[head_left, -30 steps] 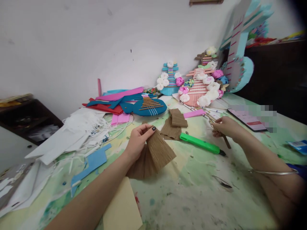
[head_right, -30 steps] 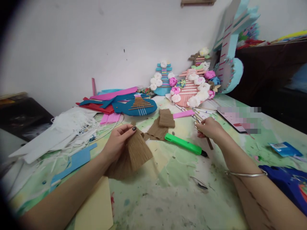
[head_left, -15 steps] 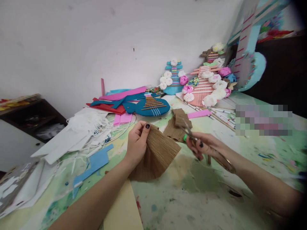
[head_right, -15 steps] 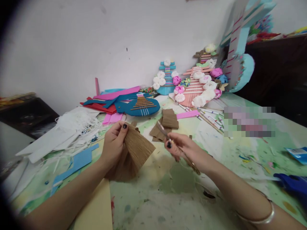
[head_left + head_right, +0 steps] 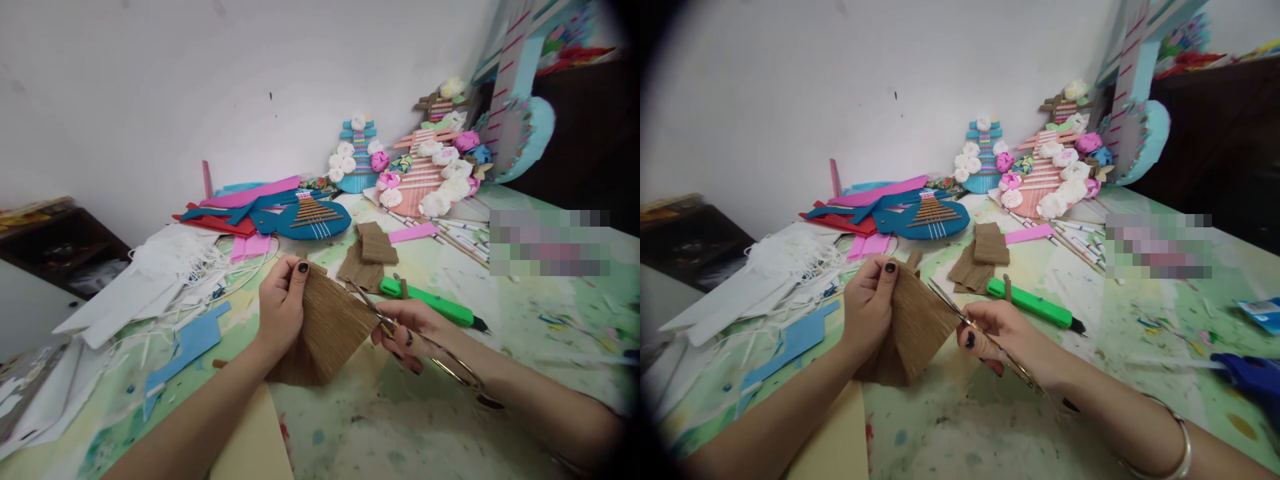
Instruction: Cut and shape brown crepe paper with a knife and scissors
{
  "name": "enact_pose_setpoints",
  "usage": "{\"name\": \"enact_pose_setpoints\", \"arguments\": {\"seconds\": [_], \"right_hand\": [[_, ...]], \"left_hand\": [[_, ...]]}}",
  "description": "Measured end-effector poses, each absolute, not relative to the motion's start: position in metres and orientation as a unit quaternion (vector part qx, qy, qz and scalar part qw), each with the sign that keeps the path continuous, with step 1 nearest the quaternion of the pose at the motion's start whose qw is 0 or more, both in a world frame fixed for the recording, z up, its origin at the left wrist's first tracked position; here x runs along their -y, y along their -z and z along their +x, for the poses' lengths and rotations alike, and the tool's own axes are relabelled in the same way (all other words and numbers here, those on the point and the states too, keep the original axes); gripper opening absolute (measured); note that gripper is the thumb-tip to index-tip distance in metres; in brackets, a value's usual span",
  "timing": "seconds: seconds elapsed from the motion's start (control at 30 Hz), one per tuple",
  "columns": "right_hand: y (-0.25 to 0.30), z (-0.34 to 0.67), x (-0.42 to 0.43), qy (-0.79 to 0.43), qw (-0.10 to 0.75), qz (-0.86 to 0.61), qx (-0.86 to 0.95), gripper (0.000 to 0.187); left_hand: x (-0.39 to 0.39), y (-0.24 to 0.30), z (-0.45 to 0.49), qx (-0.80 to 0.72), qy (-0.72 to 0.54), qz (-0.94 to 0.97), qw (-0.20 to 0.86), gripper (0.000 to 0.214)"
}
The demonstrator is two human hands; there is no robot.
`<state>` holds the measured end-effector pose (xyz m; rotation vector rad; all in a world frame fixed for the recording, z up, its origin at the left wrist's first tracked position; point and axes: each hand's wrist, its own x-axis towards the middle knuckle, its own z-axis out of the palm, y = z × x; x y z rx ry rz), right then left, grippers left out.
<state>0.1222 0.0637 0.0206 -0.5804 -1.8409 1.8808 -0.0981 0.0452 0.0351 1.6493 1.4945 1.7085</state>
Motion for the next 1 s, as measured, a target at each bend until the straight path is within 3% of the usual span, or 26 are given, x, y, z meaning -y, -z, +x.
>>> {"name": "enact_pose_setpoints", "arguments": {"seconds": [0.13,0.5,1.0], "right_hand": [[-0.0234,0.1217,-0.0607,-0.662,0.219,-0.222,0.681,0.060],[-0.0197,0.1221,-0.0597,-0.688,0.202,-0.267,0.643,0.046],[-0.0281,0.1198,-0.0570,-0.669,0.207,-0.311,0.643,0.046]], "left_hand": [[-0.0442,-0.0346,-0.0975,-0.531,-0.597,0.587,0.133,0.027],[-0.0424,-0.0358,-0.0949,-0.540,-0.587,0.597,0.090,0.024],[-0.0428,-0.0347,-0.0934,-0.544,-0.589,0.583,0.128,0.023]]}}
